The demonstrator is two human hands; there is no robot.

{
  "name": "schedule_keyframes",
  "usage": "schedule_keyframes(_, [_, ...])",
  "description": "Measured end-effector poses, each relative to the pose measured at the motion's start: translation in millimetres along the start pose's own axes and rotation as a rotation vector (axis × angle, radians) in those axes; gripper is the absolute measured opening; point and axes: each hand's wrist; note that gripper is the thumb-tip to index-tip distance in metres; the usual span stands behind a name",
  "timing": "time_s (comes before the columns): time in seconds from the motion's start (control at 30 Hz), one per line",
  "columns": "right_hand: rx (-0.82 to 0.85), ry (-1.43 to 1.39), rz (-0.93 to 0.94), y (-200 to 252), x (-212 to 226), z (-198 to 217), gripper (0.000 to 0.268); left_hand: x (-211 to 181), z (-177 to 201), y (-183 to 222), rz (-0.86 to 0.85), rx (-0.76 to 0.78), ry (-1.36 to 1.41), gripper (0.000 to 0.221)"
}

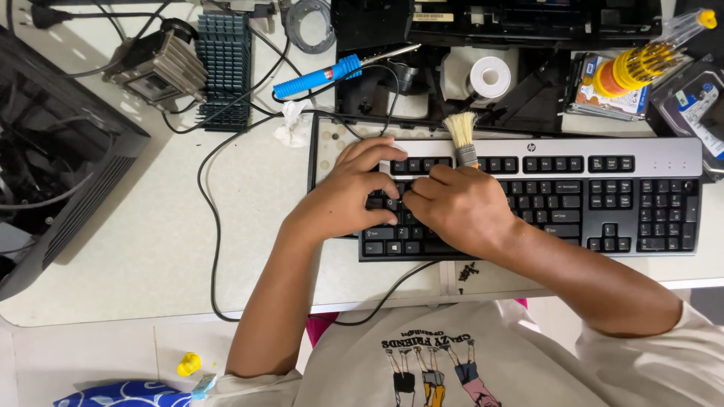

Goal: Disassembling and cleaning a computer keyboard using a brush and screwdriver

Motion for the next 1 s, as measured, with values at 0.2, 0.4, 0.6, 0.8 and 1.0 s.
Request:
schedule_keyframes(0.2, [-0.011, 0.015, -0.054, 3.9, 2.6, -2.7, 0.026, -1.2, -0.6, -1.6, 0.011, -0.025, 0.019, 0.025])
schedule_keyframes(0.4, [-0.017, 0.098, -0.03, -0.7, 5.2, -3.1, 0.027, 6.2, -12.1, -0.7, 0.03, -0.052, 0.032, 0.026])
schedule_keyframes(0.6, [-0.05, 0.262, 0.052, -29.9, 33.8, -4.6, 0.029, 4.6, -13.4, -1.0, 0.032, -0.077, 0.003, 0.021])
schedule_keyframes(0.8, [-0.055, 0.161, 0.001, -20.9, 13.5, -4.1, 0.029, 3.2, -9.7, -1.7, 0.04, -0.068, 0.043, 0.023])
schedule_keyframes(1.0, [-0.038, -0.233, -0.072, 4.1, -5.3, -9.1, 0.026, 1.7, -7.7, -1.1, 0.015, -0.062, 0.053, 0.021])
Point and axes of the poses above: each hand's wrist, its own y-axis away from the middle knuckle, its own z-axis out of the back of the hand, x = y × z, and after that the axes turned 6 degrees about -y, right-handed
